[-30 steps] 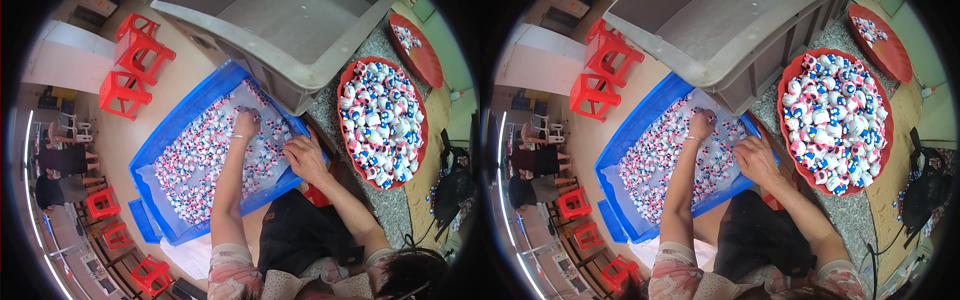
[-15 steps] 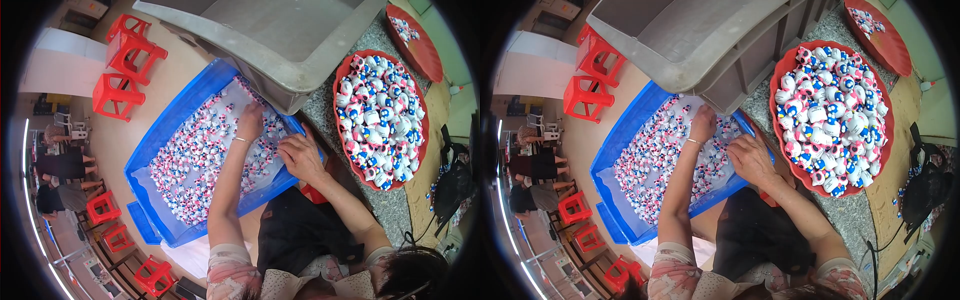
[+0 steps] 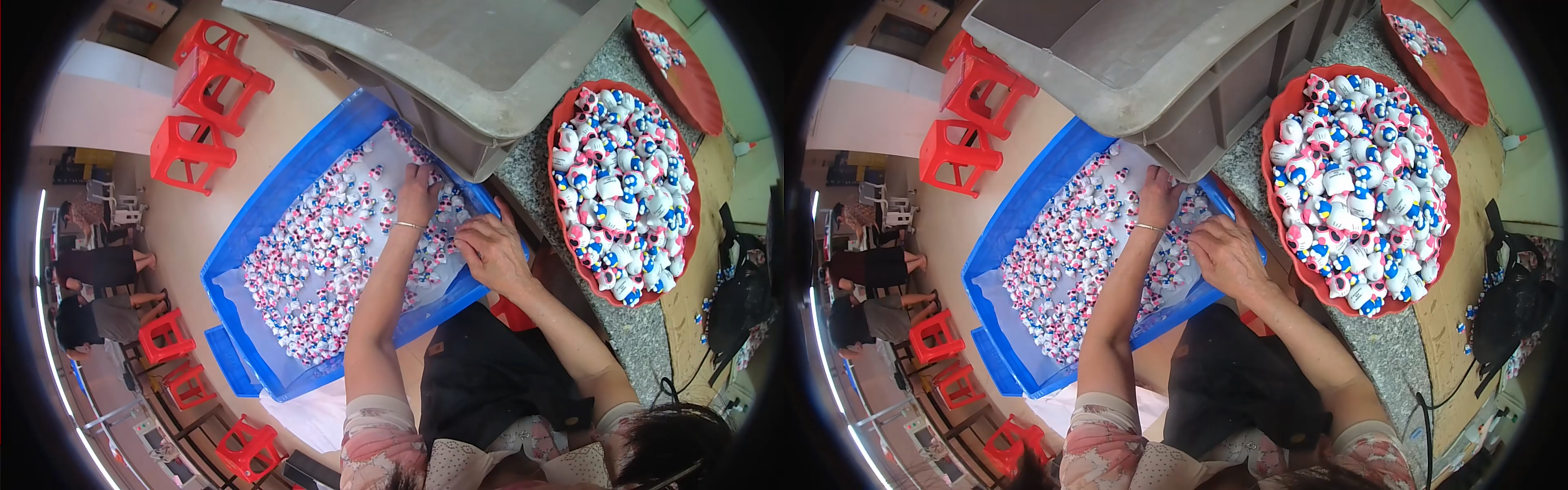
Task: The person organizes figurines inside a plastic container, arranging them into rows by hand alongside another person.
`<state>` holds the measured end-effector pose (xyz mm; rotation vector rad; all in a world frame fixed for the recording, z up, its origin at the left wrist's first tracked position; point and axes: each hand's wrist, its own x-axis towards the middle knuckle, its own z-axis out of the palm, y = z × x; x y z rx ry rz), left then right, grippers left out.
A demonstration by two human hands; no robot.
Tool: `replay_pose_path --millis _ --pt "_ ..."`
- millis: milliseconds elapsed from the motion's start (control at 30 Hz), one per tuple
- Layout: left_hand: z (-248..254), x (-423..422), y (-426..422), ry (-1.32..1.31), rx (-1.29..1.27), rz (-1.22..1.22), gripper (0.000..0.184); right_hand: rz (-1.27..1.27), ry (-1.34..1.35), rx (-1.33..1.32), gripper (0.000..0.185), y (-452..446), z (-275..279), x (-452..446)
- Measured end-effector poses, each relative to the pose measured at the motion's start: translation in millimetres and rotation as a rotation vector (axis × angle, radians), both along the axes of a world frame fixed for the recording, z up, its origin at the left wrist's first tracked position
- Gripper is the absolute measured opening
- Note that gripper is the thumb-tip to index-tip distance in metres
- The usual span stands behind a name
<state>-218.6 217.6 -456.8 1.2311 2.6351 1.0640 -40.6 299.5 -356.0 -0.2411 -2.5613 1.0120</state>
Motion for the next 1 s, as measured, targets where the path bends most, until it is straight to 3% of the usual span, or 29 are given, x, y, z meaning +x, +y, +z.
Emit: replay_pose_path --millis 100,167,300,433,500,567,600,1000 --pt "11.1 8.2 1.0 -0.216 0.043 0.129 0.032 -0.019 0.022 -0.028 0.007 -0.5 2.4 0.7" --pt "19.1 18.1 -11.0 0.139 0.019 -0.080 0.027 -0.065 0.111 -0.093 0.008 0.0 7.1 1.9" --pt "26.1 36.9 -36.7 0.141 -0.121 -0.362 0.021 -0.095 0.252 -0.122 0.011 3.2 9.6 1.5" --pt "44.7 26.0 -64.6 0.139 -0.437 -0.395 0.020 -0.118 0.285 -0.188 0.010 4.3 11.8 3.3" --pt "47.8 22.5 -66.4 0.174 -0.434 -0.397 0.014 -0.129 0.292 -0.207 0.010 3.3 11.8 3.2" --pt "38.7 20.6 -49.1 0.127 -0.135 -0.283 0.015 -0.144 0.302 -0.226 0.010 1.6 11.8 3.1" --pt "32.8 19.1 -36.6 0.178 -0.105 -0.296 0.021 -0.145 0.272 -0.233 0.009 1.3 11.8 3.3" --pt "12.5 13.3 -3.7 0.288 0.009 -0.339 0.027 -0.127 0.236 -0.186 0.008 1.8 9.2 0.8"
